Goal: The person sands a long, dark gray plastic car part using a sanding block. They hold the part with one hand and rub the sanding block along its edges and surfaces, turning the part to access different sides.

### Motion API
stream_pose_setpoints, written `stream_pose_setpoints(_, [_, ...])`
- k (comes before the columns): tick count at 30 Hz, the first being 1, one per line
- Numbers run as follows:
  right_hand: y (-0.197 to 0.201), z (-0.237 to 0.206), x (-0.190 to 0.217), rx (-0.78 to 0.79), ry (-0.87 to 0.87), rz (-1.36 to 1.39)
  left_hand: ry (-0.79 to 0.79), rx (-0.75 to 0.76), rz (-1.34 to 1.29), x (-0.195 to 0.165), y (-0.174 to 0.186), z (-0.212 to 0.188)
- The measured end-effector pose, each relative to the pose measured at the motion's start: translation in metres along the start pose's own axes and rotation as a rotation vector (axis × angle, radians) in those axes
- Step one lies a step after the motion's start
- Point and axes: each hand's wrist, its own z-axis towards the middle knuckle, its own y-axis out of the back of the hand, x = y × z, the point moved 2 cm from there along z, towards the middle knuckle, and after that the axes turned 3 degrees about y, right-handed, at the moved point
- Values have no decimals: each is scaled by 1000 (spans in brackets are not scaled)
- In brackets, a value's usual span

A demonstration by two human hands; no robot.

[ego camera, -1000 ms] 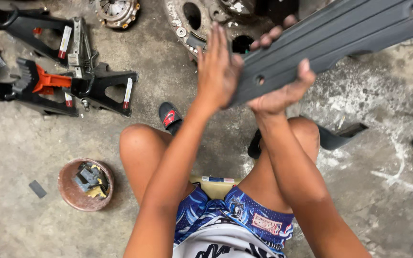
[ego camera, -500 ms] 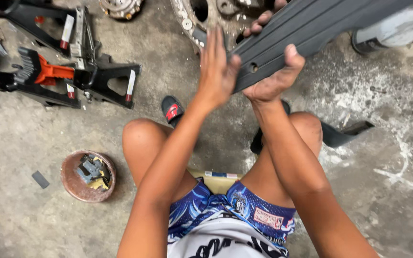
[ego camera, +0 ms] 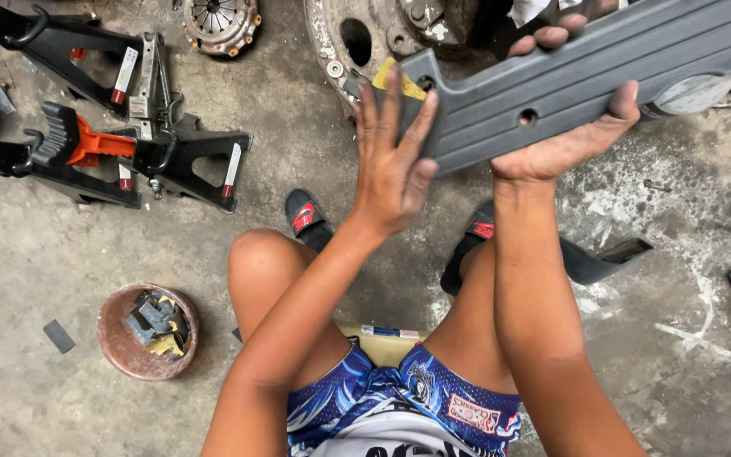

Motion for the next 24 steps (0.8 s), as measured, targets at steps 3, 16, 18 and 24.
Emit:
stream_pose_setpoints(3, [-5,6,-1,3,-29,85,-27,-143,-280,4,8,10])
stream_pose_setpoints(16, [8,25,4,75,-65,129,609,-173,-1756,46,-2,23])
stream_pose_setpoints(18, [10,24,10,54,-78,112,602,-131,-1813,48,-3,22])
stream_pose_setpoints(24, [16,19,15,56,-116,108,692,-80,-1949,47,0,18])
